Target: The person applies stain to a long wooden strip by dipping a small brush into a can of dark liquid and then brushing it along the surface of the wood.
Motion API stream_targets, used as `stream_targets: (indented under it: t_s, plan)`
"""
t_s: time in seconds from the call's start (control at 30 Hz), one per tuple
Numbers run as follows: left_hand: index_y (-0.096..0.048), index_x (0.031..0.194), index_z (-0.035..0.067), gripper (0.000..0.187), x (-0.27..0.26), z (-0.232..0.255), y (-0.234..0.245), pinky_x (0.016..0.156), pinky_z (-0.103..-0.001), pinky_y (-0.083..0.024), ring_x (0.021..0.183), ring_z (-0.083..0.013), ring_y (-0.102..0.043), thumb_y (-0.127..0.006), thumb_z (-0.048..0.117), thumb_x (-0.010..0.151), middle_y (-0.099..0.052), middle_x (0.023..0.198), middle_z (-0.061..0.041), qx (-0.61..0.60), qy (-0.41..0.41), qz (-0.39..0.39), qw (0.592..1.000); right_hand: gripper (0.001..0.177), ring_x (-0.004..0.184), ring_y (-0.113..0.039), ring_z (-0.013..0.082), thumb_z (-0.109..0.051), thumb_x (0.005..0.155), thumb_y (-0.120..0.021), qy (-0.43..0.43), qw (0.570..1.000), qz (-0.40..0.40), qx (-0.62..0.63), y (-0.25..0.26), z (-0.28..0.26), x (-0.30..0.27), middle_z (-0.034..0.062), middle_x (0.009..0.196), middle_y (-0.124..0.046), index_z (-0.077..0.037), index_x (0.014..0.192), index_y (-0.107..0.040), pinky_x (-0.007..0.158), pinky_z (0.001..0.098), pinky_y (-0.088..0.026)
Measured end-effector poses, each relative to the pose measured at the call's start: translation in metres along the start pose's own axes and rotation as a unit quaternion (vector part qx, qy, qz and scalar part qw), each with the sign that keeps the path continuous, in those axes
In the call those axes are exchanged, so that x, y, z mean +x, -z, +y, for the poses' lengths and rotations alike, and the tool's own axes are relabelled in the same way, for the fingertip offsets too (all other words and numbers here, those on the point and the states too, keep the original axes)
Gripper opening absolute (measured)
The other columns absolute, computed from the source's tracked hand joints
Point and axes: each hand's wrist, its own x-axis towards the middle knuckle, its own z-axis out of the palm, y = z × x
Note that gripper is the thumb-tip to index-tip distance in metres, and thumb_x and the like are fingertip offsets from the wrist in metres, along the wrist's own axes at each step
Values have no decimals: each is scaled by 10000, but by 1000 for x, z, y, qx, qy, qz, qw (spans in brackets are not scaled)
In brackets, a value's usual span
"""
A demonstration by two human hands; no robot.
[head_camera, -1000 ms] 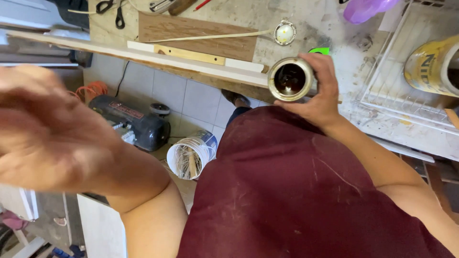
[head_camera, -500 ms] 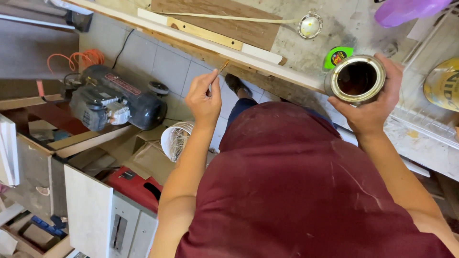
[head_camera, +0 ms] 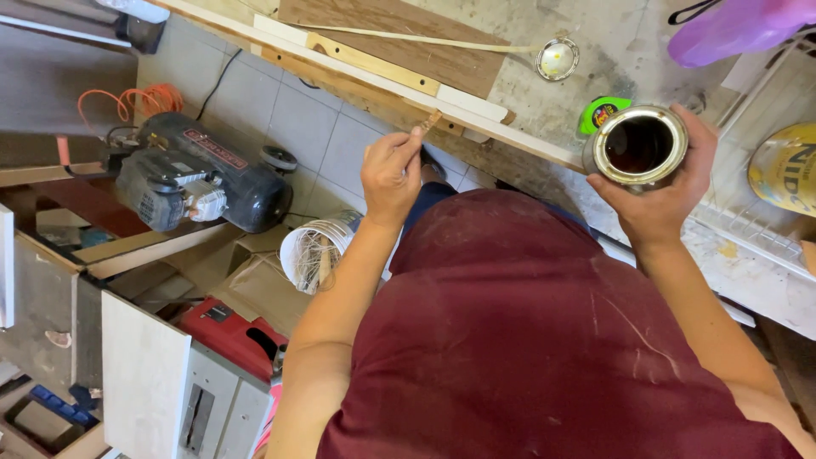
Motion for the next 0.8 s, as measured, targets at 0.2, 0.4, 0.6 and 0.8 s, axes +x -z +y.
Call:
stream_targets:
  t_s: [0.2,0.4,0.6,0.8]
  plan:
    - [-815,1027,109,153,4,2,11,611,-261,-464,630,-93,-567,-680,77,962,-701,809,-10,-32,198,34,979,829,1328,-480,398,-256,852,-915,-3,1000,1,-20,3,0,-3,239,1388,-462,56,1469,-457,1180,501,-401]
    - [-806,982,146,117,8,-27,2,715,-234,-501,680,-52,-606,-711,213,974,-675,696,35,-178,430,-37,884,832,1329,-479,406,-302,862,-894,9,999,7,-30,3,6,-6,236,1390,-471,66,1467,-456,1180,512,-385]
    - [-761,1015,114,119,2,-62,4,755,-280,-532,1021,-159,-641,-737,219,966,-686,1345,-156,-356,396,44,845,831,1338,-484,398,-340,841,-891,3,1000,6,-30,-3,7,-6,229,1392,-478,48,1441,-467,1194,514,-386]
    - [-722,1094,120,196,11,-80,14,1048,-436,-622,1448,-291,-542,-714,292,1000,-479,1609,-212,-379,406,37,831,864,1284,-497,354,-419,794,-892,-11,1000,-22,0,-29,3,3,189,1366,-508,-5,1440,-496,1154,493,-390]
